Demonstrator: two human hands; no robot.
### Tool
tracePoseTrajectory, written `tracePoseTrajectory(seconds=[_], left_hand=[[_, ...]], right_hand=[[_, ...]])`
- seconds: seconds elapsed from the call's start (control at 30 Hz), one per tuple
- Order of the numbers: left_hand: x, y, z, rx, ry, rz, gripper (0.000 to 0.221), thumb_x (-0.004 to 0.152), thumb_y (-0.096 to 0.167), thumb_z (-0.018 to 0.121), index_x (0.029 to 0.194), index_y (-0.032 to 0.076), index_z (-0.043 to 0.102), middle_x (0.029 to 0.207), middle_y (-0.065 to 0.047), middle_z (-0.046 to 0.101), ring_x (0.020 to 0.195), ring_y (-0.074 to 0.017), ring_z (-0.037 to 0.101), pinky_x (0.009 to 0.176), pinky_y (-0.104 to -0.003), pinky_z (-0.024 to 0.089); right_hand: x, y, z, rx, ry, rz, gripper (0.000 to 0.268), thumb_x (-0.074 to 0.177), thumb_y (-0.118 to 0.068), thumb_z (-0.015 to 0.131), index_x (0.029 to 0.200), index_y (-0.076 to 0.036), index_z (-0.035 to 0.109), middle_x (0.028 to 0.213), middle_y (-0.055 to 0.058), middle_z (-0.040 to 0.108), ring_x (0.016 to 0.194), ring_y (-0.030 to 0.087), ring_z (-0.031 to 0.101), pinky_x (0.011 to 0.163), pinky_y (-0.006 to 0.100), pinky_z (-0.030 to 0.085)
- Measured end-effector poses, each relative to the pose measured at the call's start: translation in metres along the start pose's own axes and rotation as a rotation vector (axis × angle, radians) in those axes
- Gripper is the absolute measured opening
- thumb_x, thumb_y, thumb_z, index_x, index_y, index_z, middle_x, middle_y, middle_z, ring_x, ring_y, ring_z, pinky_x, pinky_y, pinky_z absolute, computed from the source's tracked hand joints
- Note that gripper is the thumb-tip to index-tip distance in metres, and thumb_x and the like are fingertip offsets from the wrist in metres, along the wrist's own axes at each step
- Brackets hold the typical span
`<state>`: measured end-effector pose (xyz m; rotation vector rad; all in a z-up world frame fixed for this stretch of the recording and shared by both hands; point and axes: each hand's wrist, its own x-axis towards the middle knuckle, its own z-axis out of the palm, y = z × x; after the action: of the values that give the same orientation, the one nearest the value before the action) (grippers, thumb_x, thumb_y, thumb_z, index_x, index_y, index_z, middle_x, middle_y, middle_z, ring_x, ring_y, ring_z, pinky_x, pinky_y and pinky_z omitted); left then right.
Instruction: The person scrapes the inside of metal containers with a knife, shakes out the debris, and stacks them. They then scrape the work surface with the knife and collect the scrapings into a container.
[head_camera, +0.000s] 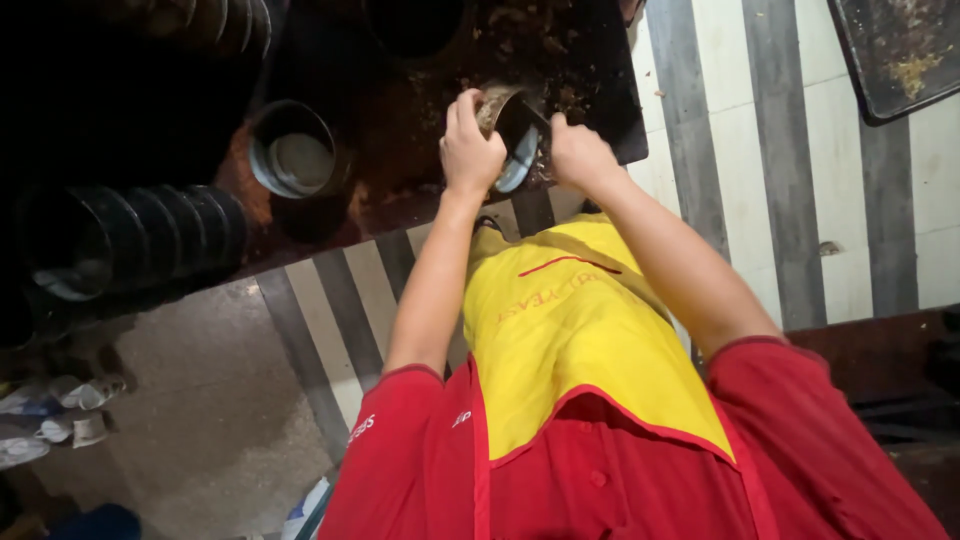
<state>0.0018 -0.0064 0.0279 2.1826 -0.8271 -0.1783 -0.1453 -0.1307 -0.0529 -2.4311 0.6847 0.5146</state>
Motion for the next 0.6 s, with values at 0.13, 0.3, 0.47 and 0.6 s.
tracePoseTrajectory(seconds=[0.13, 0.3, 0.47, 0.6], left_hand=[[-0.007, -0.017, 0.012, 0.055, 0.056, 0.046, 0.063, 0.081, -0.001, 0.059, 0.138, 0.025, 0.058, 0.133, -0.018, 0.059, 0.107, -0.0437, 0.069, 0.089, -0.048, 0.059], [-0.015, 0.006, 0.000, 0.012, 0.133, 0.187, 0.070, 0.076, 0.004, 0.065, 0.142, 0.018, 0.050, 0.130, -0.025, 0.052, 0.108, -0.0493, 0.063, 0.091, -0.052, 0.055], [0.009, 0.000, -0.007, -0.090, -0.126, -0.182, 0.054, 0.078, 0.023, 0.080, 0.118, 0.009, 0.048, 0.102, -0.022, 0.068, 0.098, -0.0485, 0.066, 0.085, -0.055, 0.054], [0.020, 0.006, -0.007, 0.013, -0.097, -0.149, 0.047, 0.077, 0.015, 0.072, 0.117, 0.011, 0.048, 0.101, -0.023, 0.068, 0.098, -0.0495, 0.066, 0.084, -0.056, 0.053]], right_hand=[[0.015, 0.021, 0.032, 0.023, -0.048, -0.060, 0.027, 0.096, -0.021, 0.061, 0.113, 0.000, 0.059, 0.100, 0.029, 0.071, 0.094, 0.047, 0.070, 0.082, 0.056, 0.057], [-0.017, -0.015, -0.050, -0.001, 0.017, 0.038, 0.030, 0.093, -0.021, 0.063, 0.116, -0.002, 0.056, 0.102, 0.027, 0.071, 0.095, 0.046, 0.070, 0.080, 0.056, 0.057], [-0.032, -0.025, -0.054, -0.043, -0.080, 0.093, 0.029, 0.093, -0.015, 0.059, 0.119, -0.003, 0.056, 0.106, 0.027, 0.072, 0.098, 0.045, 0.071, 0.082, 0.056, 0.057], [-0.002, 0.018, -0.012, -0.082, -0.056, 0.012, 0.029, 0.095, -0.013, 0.058, 0.121, -0.001, 0.061, 0.105, 0.027, 0.074, 0.097, 0.044, 0.073, 0.082, 0.054, 0.058]])
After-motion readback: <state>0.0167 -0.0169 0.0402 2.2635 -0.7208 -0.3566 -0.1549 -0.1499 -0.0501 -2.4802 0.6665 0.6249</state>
